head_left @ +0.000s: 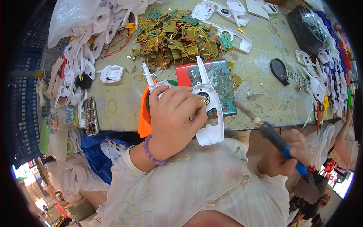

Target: Soldering internal components and wires onto a circuit board within a plastic toy housing.

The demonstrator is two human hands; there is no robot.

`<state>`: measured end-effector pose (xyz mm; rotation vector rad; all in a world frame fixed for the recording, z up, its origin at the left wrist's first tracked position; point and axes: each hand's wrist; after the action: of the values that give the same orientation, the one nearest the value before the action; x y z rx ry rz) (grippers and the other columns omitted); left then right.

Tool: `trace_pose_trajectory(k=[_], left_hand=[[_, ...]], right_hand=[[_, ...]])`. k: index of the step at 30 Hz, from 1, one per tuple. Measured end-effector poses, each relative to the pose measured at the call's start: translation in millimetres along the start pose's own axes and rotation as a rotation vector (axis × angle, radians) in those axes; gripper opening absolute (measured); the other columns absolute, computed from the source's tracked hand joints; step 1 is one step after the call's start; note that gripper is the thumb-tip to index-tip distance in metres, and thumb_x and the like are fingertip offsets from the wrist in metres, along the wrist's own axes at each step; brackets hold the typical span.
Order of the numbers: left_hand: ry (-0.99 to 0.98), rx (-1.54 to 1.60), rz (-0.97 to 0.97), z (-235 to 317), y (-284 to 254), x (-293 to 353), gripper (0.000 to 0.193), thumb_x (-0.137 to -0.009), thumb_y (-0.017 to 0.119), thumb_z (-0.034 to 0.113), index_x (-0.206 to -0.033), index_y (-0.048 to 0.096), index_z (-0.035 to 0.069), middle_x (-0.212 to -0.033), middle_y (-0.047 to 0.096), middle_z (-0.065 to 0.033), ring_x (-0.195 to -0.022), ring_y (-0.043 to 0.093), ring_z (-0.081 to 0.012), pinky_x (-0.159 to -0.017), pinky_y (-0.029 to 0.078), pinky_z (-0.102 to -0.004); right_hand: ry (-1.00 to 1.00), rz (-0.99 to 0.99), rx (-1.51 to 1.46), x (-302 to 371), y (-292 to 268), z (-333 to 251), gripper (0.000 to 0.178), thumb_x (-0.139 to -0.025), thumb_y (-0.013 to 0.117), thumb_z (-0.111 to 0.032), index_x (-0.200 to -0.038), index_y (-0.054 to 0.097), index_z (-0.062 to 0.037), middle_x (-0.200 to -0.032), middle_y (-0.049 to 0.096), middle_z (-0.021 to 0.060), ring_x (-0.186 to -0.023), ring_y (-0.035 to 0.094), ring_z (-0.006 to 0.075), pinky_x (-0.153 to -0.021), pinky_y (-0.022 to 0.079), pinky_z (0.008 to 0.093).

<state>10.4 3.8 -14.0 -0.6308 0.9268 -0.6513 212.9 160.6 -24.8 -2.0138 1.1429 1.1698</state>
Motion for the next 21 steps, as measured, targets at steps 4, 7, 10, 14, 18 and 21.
trace_pose_trajectory(k=[4, 7, 10, 14, 18, 21], left_hand=[[0.0, 0.015, -0.011, 1.5, 1.0, -1.6, 0.012, -0.065, 0.07, 0.005, -0.071, 0.061, 0.011, -0.079, 0.065, 0.0012, -0.086, 0.062, -0.0188, -0.087, 0.036, -0.0415], [-0.01, 0.015, -0.026, 3.0, 1.5, 0.0, 0.014, -0.067, 0.072, 0.006, -0.075, 0.061, 0.01, -0.083, 0.067, -0.0003, -0.089, 0.063, -0.0216, -0.091, 0.036, -0.0426], [-0.009, -0.017, -0.005, 3.0, 3.1, 2.8, 0.014, -0.066, 0.072, 0.006, -0.075, 0.061, 0.01, -0.083, 0.067, 0.0005, -0.087, 0.063, -0.02, -0.092, 0.035, -0.043], [0.03, -0.032, 0.044, 3.4, 4.9, 2.8, 0.014, -0.064, 0.07, 0.006, -0.072, 0.059, 0.011, -0.076, 0.062, -0.001, -0.081, 0.062, -0.0183, -0.089, 0.036, -0.0422], [0.031, -0.04, 0.042, 3.9, 6.0, 2.9, 0.015, -0.065, 0.07, 0.007, -0.072, 0.058, 0.01, -0.078, 0.061, -0.0016, -0.08, 0.061, -0.0182, -0.089, 0.036, -0.0427], [0.032, -0.055, 0.037, 3.6, 6.2, 2.2, 0.014, -0.065, 0.069, 0.007, -0.072, 0.058, 0.01, -0.078, 0.061, -0.0019, -0.079, 0.061, -0.0183, -0.089, 0.036, -0.0427]], right_hand=[[-0.037, -0.03, -0.112, -3.7, 16.2, 7.7, 0.027, -0.089, 0.057, -0.026, -0.084, 0.051, 0.0001, -0.058, 0.047, 0.0037, -0.041, 0.04, 0.0144, -0.036, 0.028, 0.028], [-0.039, -0.077, -0.142, -6.0, 17.9, 10.4, 0.024, -0.086, 0.058, -0.022, -0.084, 0.052, 0.0012, -0.058, 0.049, 0.0046, -0.041, 0.04, 0.0141, -0.036, 0.027, 0.0279], [-0.016, -0.132, -0.174, -7.3, 18.9, 11.6, 0.022, -0.084, 0.059, -0.019, -0.084, 0.053, 0.0019, -0.057, 0.051, 0.0056, -0.041, 0.041, 0.0143, -0.036, 0.027, 0.0281], [-0.047, -0.146, -0.189, -7.6, 20.1, 13.0, 0.021, -0.084, 0.06, -0.018, -0.085, 0.054, 0.0019, -0.058, 0.053, 0.0059, -0.042, 0.042, 0.0144, -0.036, 0.027, 0.0283], [0.007, -0.261, -0.125, -10.0, 13.2, 4.6, 0.025, -0.09, 0.056, -0.027, -0.09, 0.051, -0.0016, -0.061, 0.051, 0.0055, -0.047, 0.043, 0.016, -0.041, 0.031, 0.0295], [0.065, -0.345, -0.078, -12.4, 10.8, 2.4, 0.03, -0.094, 0.053, -0.035, -0.094, 0.049, -0.0053, -0.064, 0.048, 0.0052, -0.053, 0.044, 0.0177, -0.047, 0.035, 0.0303]])
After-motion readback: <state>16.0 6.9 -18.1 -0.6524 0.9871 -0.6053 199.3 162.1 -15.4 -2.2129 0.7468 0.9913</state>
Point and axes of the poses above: each hand's wrist, its own x-axis away from the middle knuckle, its own y-axis out of the palm, z = x × y
